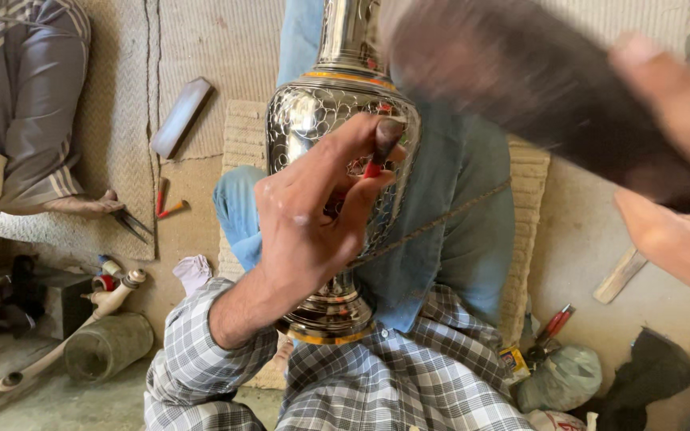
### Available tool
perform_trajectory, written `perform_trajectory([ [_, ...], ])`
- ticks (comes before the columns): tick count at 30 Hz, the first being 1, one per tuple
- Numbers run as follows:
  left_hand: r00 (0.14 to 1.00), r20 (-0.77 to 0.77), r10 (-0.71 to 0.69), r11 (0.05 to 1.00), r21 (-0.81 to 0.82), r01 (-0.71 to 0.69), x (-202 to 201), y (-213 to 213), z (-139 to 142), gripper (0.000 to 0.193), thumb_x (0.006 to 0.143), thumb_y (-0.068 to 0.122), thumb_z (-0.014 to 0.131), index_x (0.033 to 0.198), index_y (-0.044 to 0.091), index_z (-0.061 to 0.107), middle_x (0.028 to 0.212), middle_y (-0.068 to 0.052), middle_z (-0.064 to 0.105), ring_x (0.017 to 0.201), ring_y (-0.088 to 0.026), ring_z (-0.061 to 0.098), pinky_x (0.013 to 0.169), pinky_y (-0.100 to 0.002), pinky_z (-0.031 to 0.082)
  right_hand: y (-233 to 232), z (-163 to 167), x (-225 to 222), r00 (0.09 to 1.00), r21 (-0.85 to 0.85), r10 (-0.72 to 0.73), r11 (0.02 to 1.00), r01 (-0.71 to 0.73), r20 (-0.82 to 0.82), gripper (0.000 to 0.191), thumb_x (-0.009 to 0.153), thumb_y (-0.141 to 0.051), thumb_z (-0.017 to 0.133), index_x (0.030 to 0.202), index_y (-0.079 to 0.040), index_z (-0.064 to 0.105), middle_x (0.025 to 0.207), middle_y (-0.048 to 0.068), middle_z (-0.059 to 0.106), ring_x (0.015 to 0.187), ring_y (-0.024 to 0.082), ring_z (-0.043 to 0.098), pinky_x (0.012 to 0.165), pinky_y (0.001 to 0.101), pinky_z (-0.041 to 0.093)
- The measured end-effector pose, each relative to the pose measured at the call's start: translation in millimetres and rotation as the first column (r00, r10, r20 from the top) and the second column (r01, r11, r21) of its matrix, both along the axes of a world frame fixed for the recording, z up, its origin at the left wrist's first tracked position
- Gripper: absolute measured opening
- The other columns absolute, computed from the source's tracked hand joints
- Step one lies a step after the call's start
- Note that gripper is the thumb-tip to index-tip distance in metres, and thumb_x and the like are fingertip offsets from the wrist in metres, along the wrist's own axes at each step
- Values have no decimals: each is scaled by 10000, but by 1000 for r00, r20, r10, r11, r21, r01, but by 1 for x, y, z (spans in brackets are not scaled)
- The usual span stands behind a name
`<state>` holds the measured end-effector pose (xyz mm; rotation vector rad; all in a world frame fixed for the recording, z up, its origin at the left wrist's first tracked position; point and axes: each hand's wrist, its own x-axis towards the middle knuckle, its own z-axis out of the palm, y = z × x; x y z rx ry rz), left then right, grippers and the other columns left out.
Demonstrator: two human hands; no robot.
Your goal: The person sits on the floor with a brass vase on their lap and engraves decorative patterns into its surface, holding a chisel against the metal and striking it with a wooden mallet. They reposition the chisel repeatedly to work different spots on the vase body.
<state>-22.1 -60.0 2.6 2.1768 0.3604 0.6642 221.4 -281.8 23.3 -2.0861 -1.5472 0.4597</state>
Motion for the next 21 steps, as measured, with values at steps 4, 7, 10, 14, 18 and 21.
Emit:
perform_trajectory([
  [4,989,-128,-76,987,130,93,12,9,-2,405,1045,2,718,1396,157,587,1081,22,788,814,-90,776,645,-250,634,-15,-21,3,986,-114,-136,986,125,-95,876,809,118,651,1593,-142,357,862,113,618,679,211,567,581,351,477],
  [7,971,-129,-203,970,105,217,13,15,3,504,1051,-26,667,1484,193,529,1246,42,760,998,-93,796,751,-224,666,-28,-38,-13,918,-134,-278,959,249,-282,914,864,71,668,1680,-132,309,928,96,626,671,190,607,573,320,521],
  [10,925,-201,-322,936,78,342,18,23,11,574,965,-49,677,1480,151,522,1292,18,752,1048,-162,785,759,-281,649,-42,-43,-30,832,-185,-421,907,378,-361,830,894,41,704,1633,-85,349,965,88,641,662,184,640,567,317,543],
  [14,872,-217,-440,885,62,462,28,30,15,588,945,-18,712,1478,159,539,1314,-1,736,1053,-194,781,771,-320,638,-43,-53,-60,893,18,-381,918,397,-241,737,800,45,742,1459,49,413,994,84,661,754,184,659,698,332,541],
  [18,782,-327,-531,822,28,569,38,35,13,588,894,89,766,1448,176,587,1246,15,759,932,-199,783,674,-361,612,-42,-68,-91,804,49,-458,858,512,-380,501,850,44,770,1259,-5,484,918,45,657,776,137,644,759,272,542],
  [21,762,-253,-596,787,0,616,42,39,13,576,892,118,772,1439,189,605,1303,-5,728,987,-172,793,770,-317,650,-50,-85,-112,617,-23,-532,767,641,-580,660,777,20,762,1364,-24,464,922,19,643,795,94,641,746,245,546],
])
